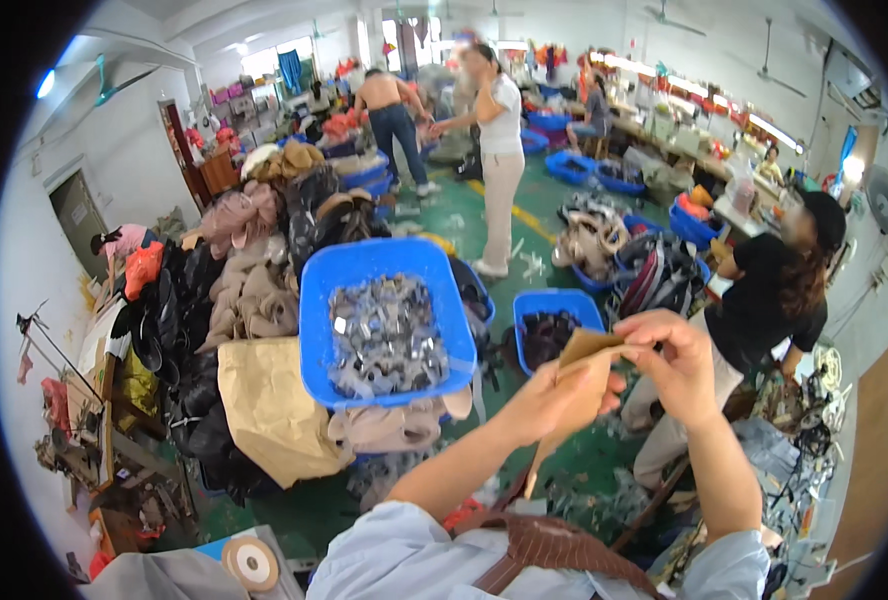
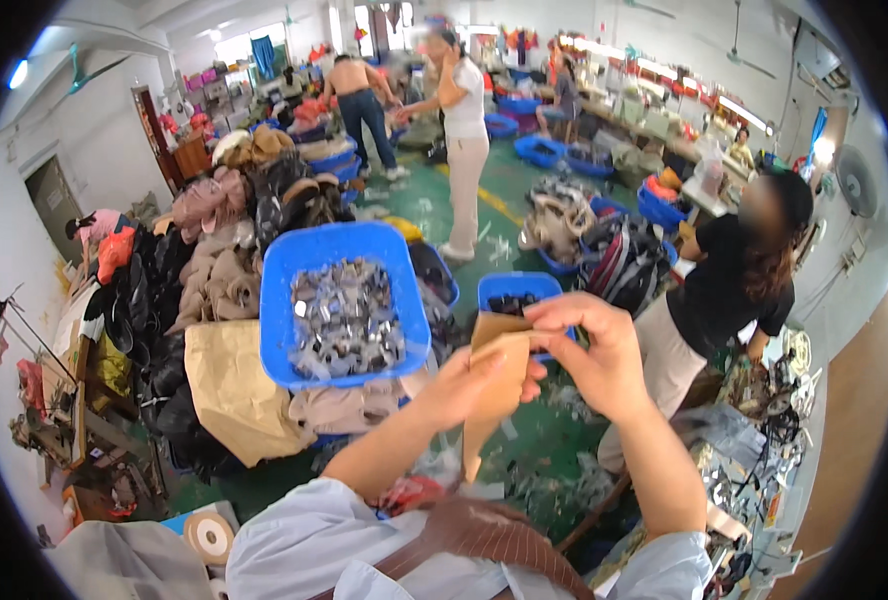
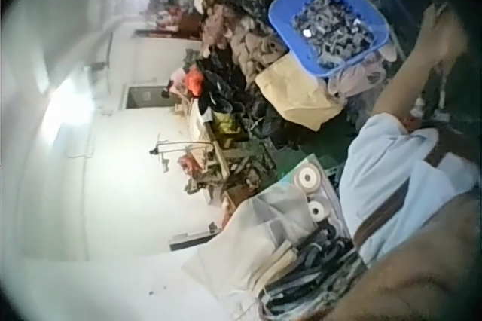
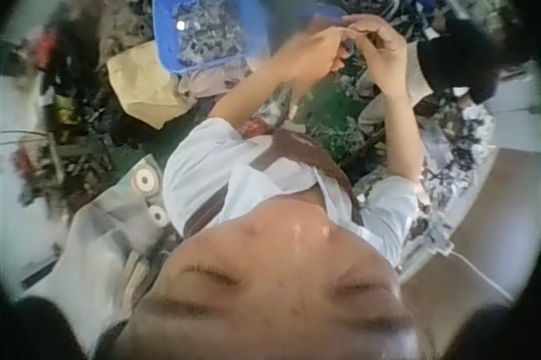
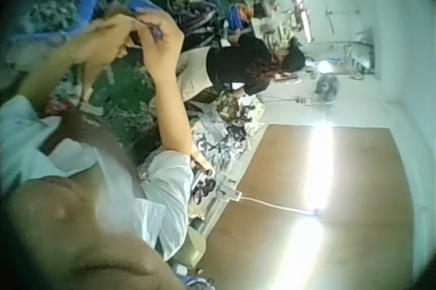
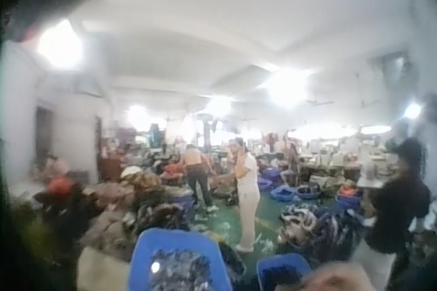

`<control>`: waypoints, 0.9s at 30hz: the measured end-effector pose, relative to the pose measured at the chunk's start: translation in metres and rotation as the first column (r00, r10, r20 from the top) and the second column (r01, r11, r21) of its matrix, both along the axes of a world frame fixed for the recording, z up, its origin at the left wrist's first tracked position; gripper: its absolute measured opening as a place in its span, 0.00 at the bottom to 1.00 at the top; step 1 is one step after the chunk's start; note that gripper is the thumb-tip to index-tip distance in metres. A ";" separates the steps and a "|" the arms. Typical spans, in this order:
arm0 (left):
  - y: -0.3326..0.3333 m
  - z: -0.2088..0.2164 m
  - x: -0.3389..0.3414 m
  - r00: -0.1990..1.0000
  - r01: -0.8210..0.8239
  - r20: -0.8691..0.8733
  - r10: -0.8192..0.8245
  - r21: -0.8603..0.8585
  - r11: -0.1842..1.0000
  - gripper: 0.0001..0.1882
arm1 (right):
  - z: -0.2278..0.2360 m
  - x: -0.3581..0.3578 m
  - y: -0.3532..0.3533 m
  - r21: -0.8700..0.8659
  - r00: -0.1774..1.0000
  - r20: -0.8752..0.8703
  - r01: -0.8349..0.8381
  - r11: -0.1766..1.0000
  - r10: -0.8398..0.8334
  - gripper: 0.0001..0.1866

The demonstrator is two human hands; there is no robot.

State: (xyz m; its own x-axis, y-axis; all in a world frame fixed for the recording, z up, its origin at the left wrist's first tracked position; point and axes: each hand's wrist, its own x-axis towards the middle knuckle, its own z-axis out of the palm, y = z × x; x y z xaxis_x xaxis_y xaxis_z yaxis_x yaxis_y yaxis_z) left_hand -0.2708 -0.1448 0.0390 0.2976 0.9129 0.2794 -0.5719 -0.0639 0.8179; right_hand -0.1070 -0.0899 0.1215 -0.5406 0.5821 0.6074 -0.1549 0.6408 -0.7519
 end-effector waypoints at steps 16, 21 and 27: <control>0.038 -0.015 -0.029 0.963 -0.201 0.181 0.199 -0.003 0.980 0.28 | -0.046 0.041 -0.034 0.084 0.793 0.538 -0.387 0.918 0.284 0.10; 0.059 -0.008 -0.098 0.750 -0.549 0.357 0.557 -0.133 0.825 0.31 | -0.165 0.117 -0.057 -0.491 0.500 0.722 -0.119 0.863 0.479 0.09; 0.043 -0.010 -0.076 0.849 -0.527 0.104 0.519 0.094 0.844 0.26 | -0.076 0.100 -0.061 -0.246 0.830 0.537 -0.013 0.969 0.147 0.07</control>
